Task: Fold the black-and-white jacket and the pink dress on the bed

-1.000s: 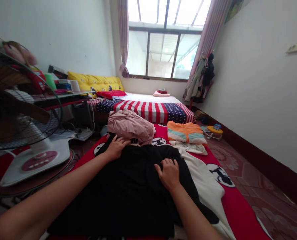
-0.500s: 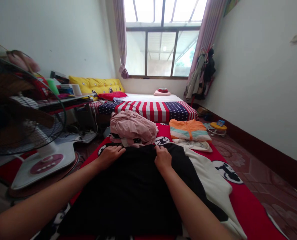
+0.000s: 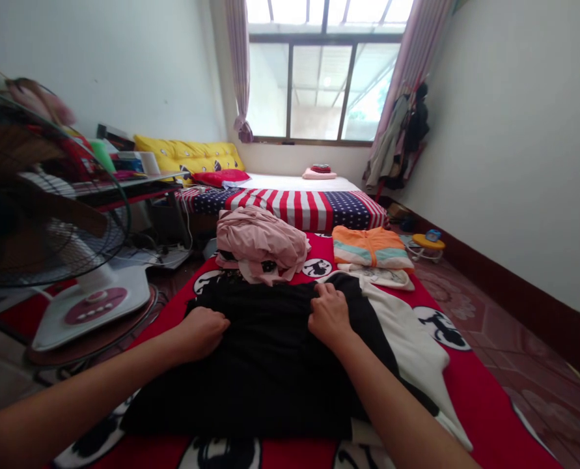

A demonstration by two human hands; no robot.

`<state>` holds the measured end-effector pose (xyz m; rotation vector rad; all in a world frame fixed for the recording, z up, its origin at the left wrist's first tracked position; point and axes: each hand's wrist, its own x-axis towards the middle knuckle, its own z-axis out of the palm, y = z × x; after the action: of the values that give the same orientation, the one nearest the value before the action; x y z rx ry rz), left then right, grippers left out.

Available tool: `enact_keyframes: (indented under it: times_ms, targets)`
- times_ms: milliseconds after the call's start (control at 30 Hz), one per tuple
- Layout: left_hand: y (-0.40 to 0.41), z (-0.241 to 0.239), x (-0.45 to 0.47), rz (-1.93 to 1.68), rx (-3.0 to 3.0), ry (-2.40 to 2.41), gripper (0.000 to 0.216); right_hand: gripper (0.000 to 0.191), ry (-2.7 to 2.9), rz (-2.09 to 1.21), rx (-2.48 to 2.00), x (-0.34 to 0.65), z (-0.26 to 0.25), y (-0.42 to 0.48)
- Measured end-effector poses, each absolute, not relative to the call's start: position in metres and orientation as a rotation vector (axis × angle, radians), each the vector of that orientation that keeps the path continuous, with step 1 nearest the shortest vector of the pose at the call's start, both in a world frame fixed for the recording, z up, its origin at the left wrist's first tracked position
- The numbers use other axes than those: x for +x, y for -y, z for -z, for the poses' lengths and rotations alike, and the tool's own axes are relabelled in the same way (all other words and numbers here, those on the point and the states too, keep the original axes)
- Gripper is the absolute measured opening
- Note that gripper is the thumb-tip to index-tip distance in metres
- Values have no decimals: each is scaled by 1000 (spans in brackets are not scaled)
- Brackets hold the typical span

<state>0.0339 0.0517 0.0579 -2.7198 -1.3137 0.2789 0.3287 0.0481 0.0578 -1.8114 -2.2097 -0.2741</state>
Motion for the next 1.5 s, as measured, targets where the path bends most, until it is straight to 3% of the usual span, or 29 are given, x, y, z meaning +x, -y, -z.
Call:
enact_keyframes:
  times_ms: [133,200,367,500,600,767,1133,1333,1500]
  targets:
    - [-51,-59,40,236,-2651,1226,37,49,2303,84,-1625,305,-50,-47]
    - [-52,-49,33,306,-2642,1241,46,54,2358,27,-1592,298,-36,-42]
    - [-47,-35,6,213,-2762,1287,20,44,2346,82,-1553,295,-13,-29]
    - [-50,-52,-6,501,-2640,1539,28,36,2318,123,-1507,294,-13,-26]
    - [-72,-63,-17,797,-2383,2014,30,31,2292,142,-1474,294,-12,-26]
    - [-120,-62,-37,784,-2174,2731,57,27,2247,138,-1436,295,-7,-28]
    - [-144,-61,-38,559,-2060,2826,47,25,2227,121,-1452,294,-6,-29]
    - [-139,-60,-43,717,-2179,2992,19,25,2227,134,-1440,296,-3,-29]
    - [-114,-57,-50,1166,-2451,3004,42,17,2181,96,-1486,292,-4,-34]
